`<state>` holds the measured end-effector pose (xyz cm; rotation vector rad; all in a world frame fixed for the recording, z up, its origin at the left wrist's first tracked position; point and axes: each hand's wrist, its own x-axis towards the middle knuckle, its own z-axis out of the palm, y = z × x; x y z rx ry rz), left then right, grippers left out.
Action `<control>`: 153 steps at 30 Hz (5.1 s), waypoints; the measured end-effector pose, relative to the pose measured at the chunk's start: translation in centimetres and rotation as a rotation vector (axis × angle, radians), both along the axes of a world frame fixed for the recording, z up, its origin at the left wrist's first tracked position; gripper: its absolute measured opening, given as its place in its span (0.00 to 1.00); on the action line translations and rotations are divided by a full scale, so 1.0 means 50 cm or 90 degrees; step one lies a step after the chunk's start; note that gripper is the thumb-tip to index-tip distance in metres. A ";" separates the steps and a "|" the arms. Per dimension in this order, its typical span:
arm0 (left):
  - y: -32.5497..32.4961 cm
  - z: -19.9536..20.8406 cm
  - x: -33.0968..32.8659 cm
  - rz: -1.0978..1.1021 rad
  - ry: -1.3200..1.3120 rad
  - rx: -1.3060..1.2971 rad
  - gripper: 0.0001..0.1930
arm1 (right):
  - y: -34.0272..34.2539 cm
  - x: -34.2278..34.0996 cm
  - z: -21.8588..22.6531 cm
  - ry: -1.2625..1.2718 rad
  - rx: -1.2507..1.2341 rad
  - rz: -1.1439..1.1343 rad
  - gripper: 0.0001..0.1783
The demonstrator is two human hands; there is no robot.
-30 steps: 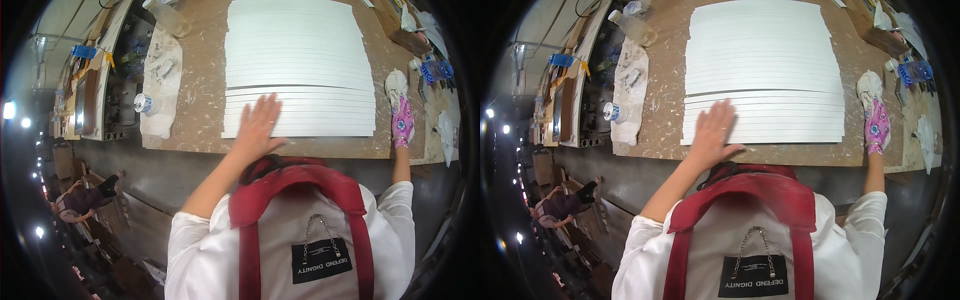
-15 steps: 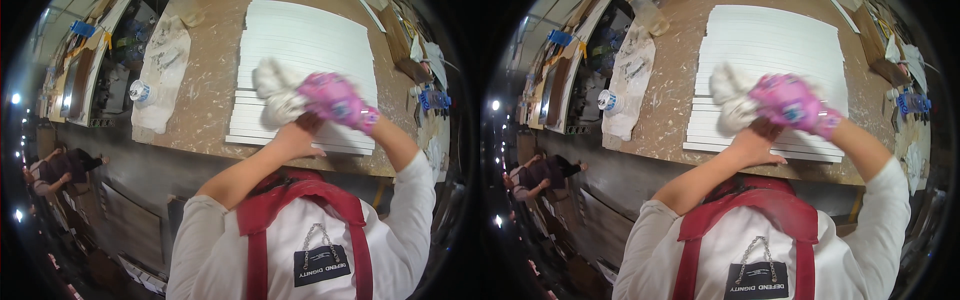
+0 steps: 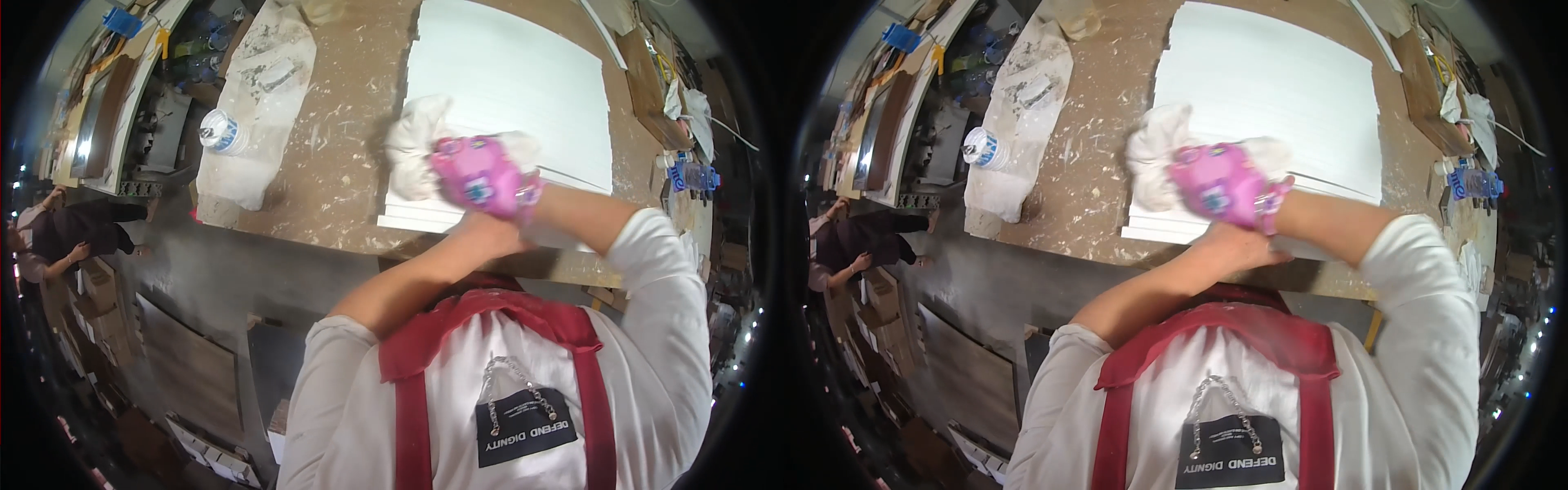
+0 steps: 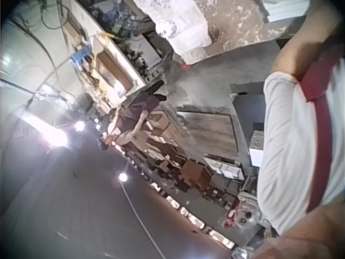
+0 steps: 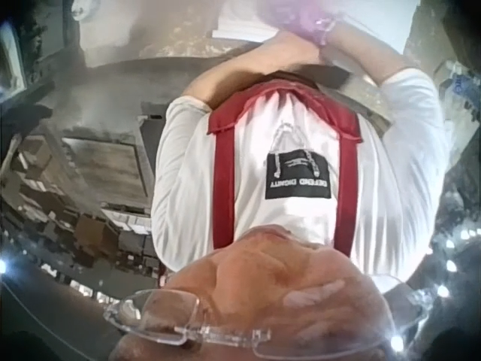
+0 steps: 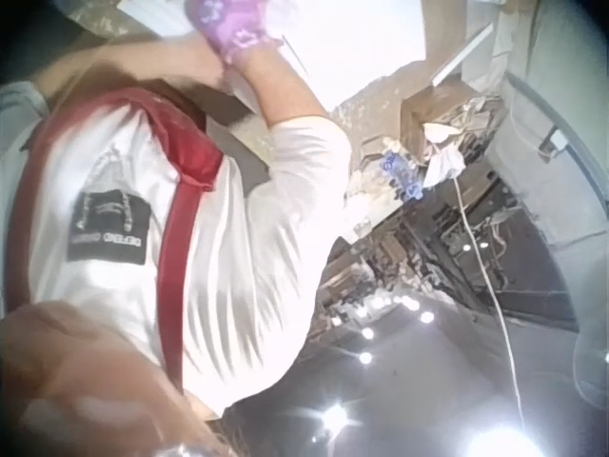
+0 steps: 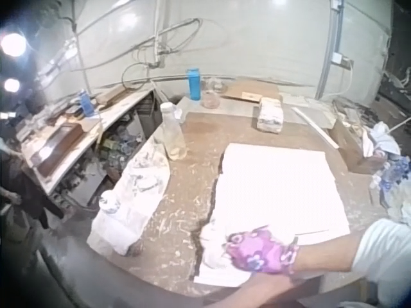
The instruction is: The person wipes a corrugated white furniture panel with a cloth, applying liquid from a bottle to the cloth throughout the process.
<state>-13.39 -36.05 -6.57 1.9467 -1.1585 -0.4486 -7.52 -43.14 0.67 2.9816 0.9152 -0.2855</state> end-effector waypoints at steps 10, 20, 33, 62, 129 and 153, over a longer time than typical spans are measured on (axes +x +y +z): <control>0.083 0.064 0.051 0.024 -0.168 -0.065 0.39 | -0.127 0.044 0.106 -0.052 0.475 -0.287 0.22; 0.238 0.083 0.181 0.392 0.598 -0.238 0.32 | -0.587 -0.563 -0.194 -0.286 0.470 -0.989 0.26; 0.233 0.073 0.184 0.379 -0.288 0.107 0.36 | -0.446 -0.473 -0.084 -0.374 0.092 -0.560 0.25; 0.186 0.064 0.246 0.212 -0.069 0.023 0.22 | -0.741 -0.203 0.059 -0.153 0.132 -0.845 0.18; 0.281 0.222 0.318 0.436 0.602 -0.362 0.12 | 0.016 0.030 0.104 -0.361 0.548 -0.112 0.14; 0.321 0.072 0.862 0.601 -0.128 -0.167 0.49 | 0.011 0.017 -0.204 0.511 1.416 -0.336 0.28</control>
